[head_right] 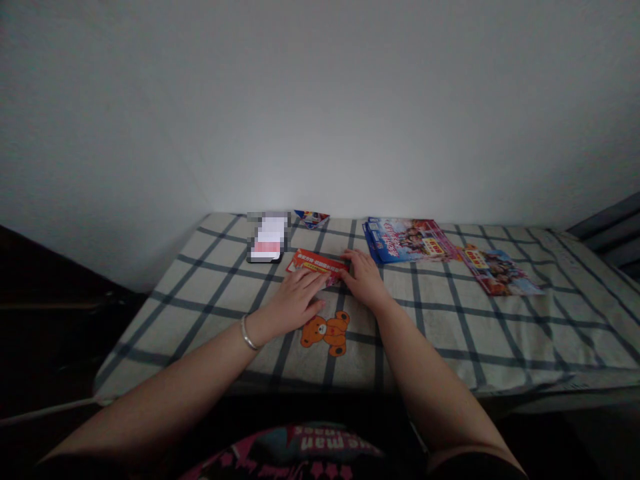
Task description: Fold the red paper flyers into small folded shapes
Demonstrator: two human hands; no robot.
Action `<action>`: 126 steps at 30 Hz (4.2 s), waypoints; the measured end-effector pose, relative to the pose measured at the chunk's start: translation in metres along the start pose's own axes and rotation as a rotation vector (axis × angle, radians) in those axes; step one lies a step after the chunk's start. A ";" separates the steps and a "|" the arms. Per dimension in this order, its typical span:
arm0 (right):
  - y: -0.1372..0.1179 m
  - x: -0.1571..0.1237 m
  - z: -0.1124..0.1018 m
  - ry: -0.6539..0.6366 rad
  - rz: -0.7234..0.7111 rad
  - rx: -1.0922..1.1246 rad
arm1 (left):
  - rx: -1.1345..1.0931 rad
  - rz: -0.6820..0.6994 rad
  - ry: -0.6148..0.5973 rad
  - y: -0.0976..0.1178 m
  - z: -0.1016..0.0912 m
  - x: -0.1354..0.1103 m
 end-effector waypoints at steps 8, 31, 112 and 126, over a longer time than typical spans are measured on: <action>0.000 -0.002 0.000 -0.020 -0.032 -0.007 | -0.015 0.030 -0.038 0.011 -0.001 -0.003; -0.012 -0.010 -0.013 -0.065 0.034 0.247 | 0.120 0.080 0.005 -0.013 -0.014 -0.007; -0.031 -0.015 -0.022 -0.068 -0.272 0.101 | 0.060 0.024 -0.020 -0.019 -0.017 -0.004; -0.051 -0.016 -0.034 -0.059 -0.348 -0.175 | 0.084 0.017 -0.020 -0.018 -0.020 -0.003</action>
Point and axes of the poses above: each hand's wrist, its own x-axis towards the middle knuckle, its own z-axis out of the palm, y = z × x, the point moved 7 cm from there along x, towards the middle knuckle, and after that the axes turned 9 degrees about -x, right-handed, at the moved point
